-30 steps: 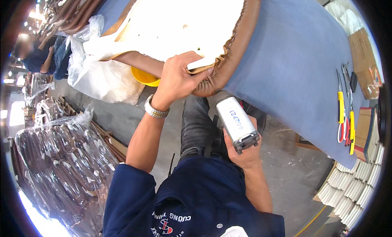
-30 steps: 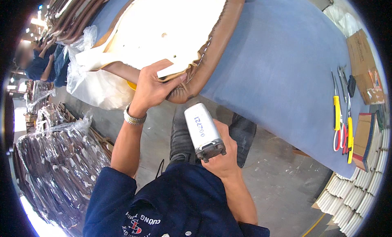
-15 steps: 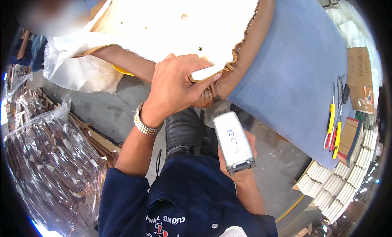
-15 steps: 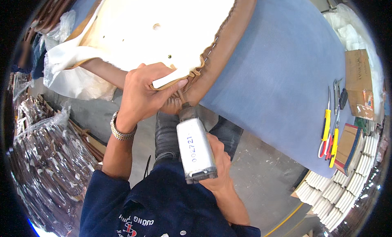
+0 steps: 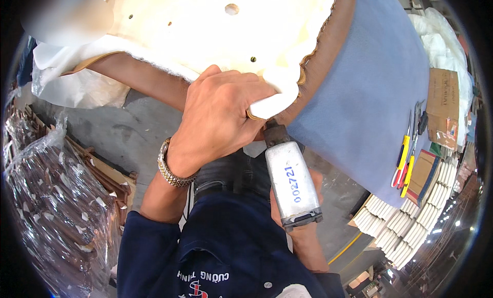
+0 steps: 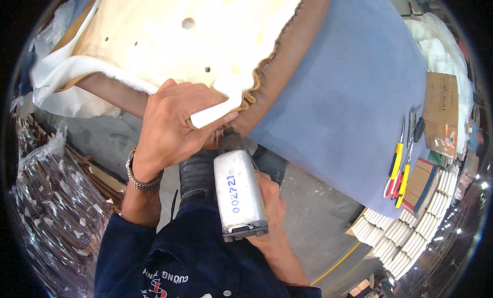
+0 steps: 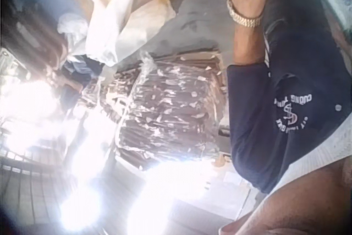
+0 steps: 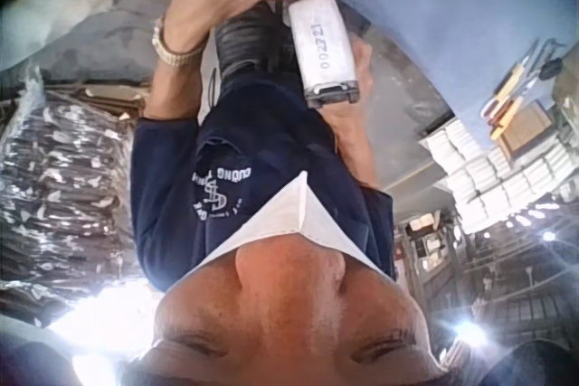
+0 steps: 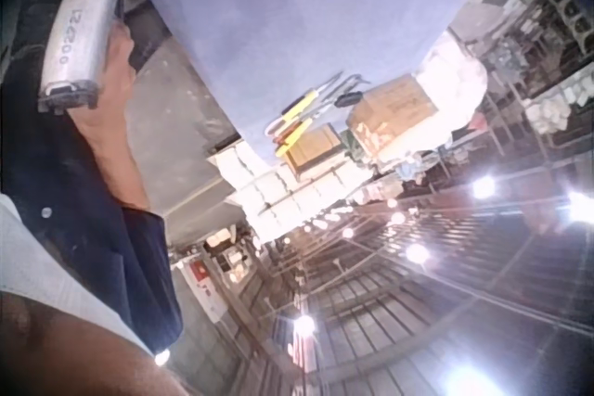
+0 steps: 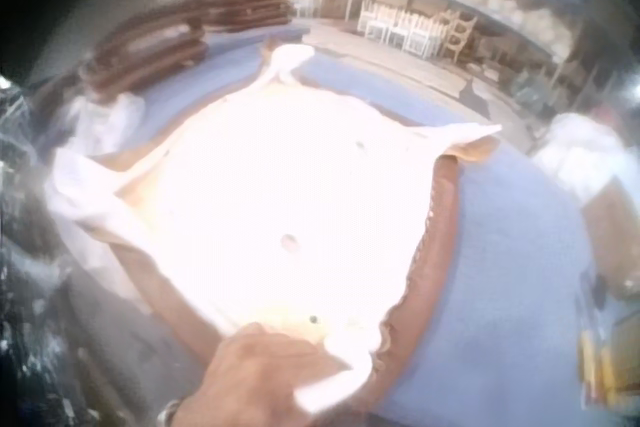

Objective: The person staples white fabric onto a brown cushion base using a pneumatic staple gun. They repeatedly pull the fabric taut, fire staples along the edges, and use a yellow-handled screwdriver to tuck and smooth the fabric into the cushion's crevices. The person works around the perimeter of the cushion, adjusting the fabric and securing it in place.

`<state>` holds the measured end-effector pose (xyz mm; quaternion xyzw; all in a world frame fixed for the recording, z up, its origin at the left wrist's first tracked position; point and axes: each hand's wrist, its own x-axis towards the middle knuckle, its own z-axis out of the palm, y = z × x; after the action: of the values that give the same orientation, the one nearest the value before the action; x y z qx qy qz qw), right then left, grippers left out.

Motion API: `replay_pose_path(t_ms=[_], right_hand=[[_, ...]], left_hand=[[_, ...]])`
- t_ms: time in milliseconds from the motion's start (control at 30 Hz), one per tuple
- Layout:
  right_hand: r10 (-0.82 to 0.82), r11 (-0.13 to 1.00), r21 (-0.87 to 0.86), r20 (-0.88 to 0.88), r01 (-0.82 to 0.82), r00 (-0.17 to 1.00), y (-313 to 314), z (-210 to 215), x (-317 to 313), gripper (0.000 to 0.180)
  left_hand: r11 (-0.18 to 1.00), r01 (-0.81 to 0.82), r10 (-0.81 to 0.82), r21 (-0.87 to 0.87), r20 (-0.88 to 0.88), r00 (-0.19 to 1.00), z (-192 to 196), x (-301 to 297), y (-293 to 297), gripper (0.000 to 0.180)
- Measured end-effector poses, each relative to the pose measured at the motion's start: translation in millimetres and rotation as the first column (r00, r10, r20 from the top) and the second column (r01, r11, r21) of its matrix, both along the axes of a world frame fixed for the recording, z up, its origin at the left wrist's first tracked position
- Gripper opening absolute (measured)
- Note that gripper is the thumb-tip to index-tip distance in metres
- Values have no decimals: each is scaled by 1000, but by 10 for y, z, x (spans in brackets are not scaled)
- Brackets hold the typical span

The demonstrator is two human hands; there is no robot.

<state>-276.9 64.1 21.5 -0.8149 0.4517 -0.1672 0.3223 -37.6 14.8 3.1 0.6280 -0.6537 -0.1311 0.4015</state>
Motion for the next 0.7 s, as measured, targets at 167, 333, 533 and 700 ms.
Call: replay_pose_path(t_ms=[167,333,533,700], right_hand=[[59,990,130,-50,-52,997,-364,299,-26,70],[136,989,55,0,-136,991,-579,233,-53,58],[117,978,-178,35,-109,993,-631,234,-342,55],[-171,900,-437,-349,1,921,-1202,489,-750,48]], left_hand=[[999,17,-17,28,-9,1000,-20,16,-20,20],[997,-9,12,74,-42,999,-41,42,-52,24],[989,-44,50,143,-39,998,42,105,-59,28],[1000,-18,18,1,-7,1000,17,-5,-119,34]])
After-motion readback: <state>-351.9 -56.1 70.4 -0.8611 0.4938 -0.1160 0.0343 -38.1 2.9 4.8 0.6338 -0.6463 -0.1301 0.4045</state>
